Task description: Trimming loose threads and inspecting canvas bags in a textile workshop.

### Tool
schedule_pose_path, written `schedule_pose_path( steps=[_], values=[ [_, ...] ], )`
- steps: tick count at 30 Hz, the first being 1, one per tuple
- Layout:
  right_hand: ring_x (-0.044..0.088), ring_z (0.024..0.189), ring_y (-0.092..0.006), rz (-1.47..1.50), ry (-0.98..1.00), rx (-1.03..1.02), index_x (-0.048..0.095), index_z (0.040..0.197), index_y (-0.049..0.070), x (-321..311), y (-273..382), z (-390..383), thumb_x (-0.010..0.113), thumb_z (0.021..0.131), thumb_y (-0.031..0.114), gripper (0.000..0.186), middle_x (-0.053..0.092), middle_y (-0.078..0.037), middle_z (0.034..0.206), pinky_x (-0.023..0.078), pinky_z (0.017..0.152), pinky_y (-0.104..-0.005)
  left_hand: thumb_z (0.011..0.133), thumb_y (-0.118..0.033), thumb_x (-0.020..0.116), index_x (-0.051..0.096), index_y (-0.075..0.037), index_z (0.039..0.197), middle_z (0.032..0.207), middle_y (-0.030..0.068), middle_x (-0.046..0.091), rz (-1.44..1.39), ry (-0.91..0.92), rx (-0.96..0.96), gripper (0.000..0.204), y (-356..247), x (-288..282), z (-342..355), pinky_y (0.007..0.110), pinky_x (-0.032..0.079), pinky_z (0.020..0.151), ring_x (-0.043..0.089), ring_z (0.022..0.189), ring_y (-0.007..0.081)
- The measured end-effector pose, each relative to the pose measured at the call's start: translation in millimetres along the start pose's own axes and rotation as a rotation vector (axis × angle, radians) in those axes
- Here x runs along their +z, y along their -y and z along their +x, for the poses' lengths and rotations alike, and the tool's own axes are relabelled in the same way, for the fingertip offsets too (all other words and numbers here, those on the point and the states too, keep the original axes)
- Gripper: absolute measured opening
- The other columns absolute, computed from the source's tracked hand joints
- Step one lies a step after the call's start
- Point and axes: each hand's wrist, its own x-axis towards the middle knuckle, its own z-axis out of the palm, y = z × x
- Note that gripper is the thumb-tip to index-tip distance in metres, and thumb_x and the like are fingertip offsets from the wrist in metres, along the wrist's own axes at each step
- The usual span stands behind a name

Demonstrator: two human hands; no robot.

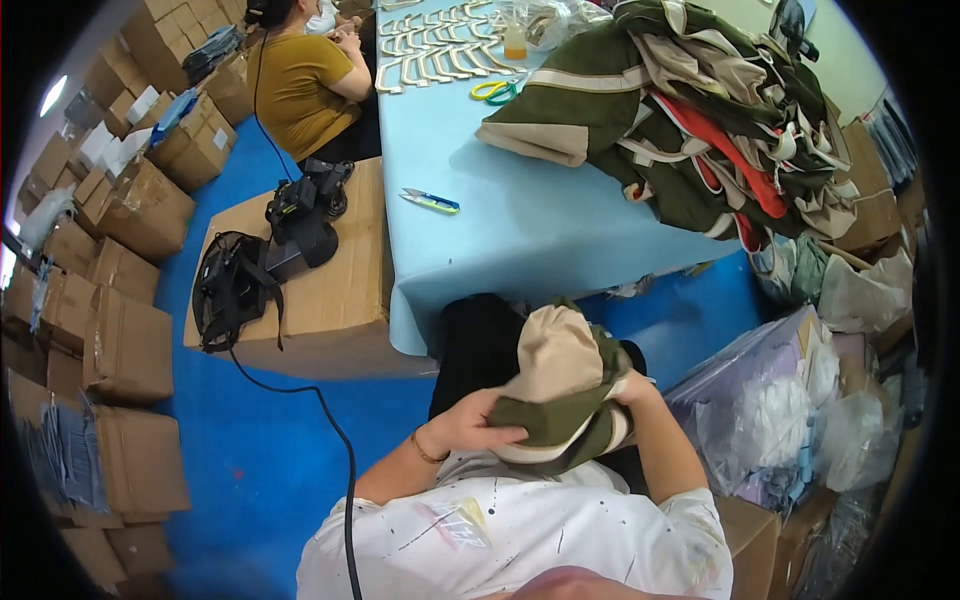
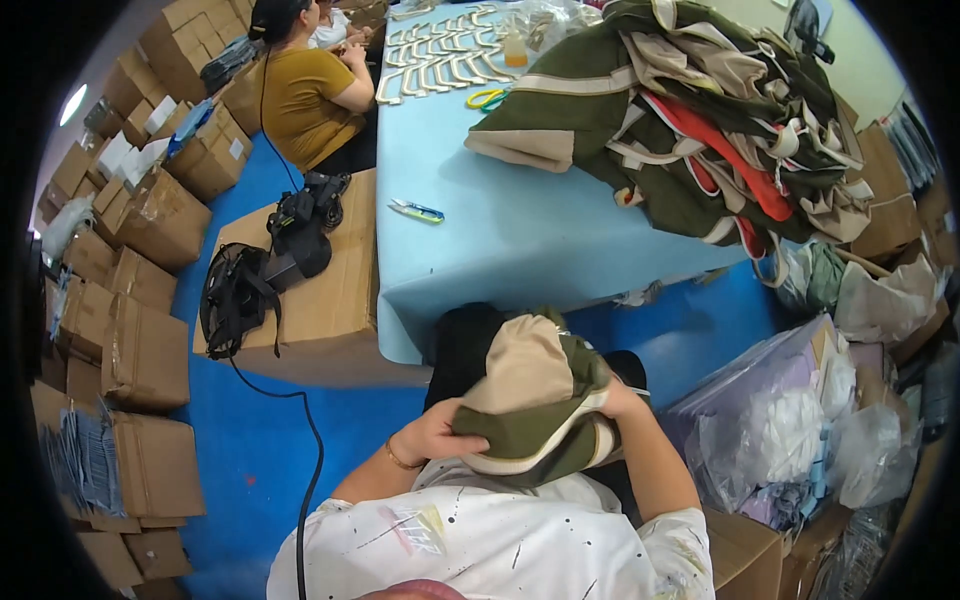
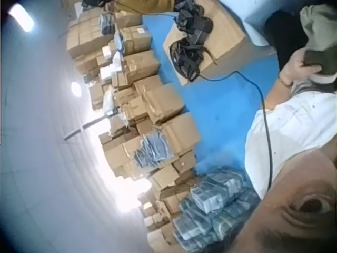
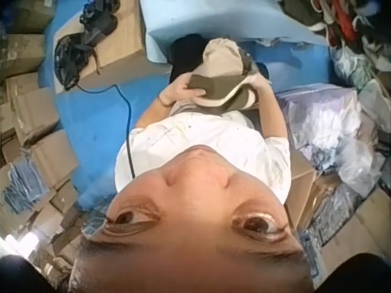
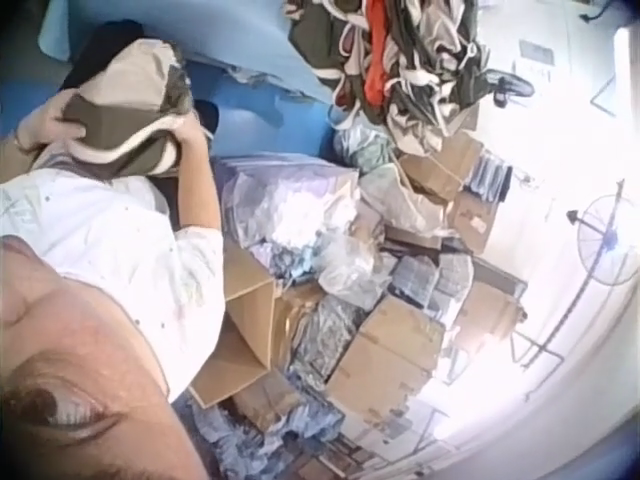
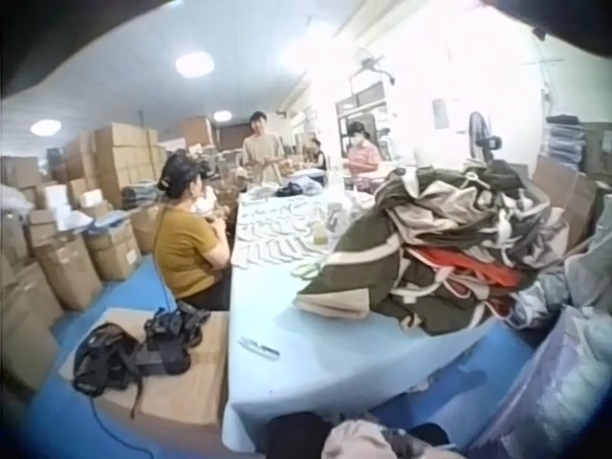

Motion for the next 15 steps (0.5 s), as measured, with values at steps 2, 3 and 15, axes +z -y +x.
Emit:
schedule_pose_path(
  steps=[2,3,15],
  values=[
    [0.048,0.111,-0.0166,0.062,-0.073,-0.119,0.045,0.130,0.002,1,30,-4,0.076,0.070,0.010,0.068,0.052,-0.007,0.125,0.040,0.097,-0.0325,0.085,-0.006,0.062,0.055,0.003,0.117,0.114,0.0065,0.060,0.061,-0.118,0.034,0.034,11,-13,-1,0.031,0.043,0.091,0.053,0.105,0.0144],
    [0.050,0.106,-0.0157,0.083,-0.156,-0.105,0.046,0.128,0.003,10,59,-11,0.075,0.071,0.011,0.065,0.054,-0.006,0.121,0.042,0.094,-0.0307,0.086,-0.007,0.060,0.055,0.003,0.118,0.116,0.0070,0.059,0.089,-0.199,0.064,0.034,10,-16,2,0.032,0.042,0.093,0.052,0.108,0.0152],
    [0.061,0.094,-0.0235,0.664,-0.817,-0.221,0.058,0.110,0.002,-65,77,-27,0.054,0.089,0.024,0.031,0.063,-0.010,0.105,0.049,0.083,-0.0362,0.087,-0.003,0.060,0.050,-0.007,0.095,0.092,0.0040,0.061,-0.243,-0.643,0.043,0.014,10,-85,53,0.025,0.049,0.073,0.058,0.083,0.0108]
  ],
)
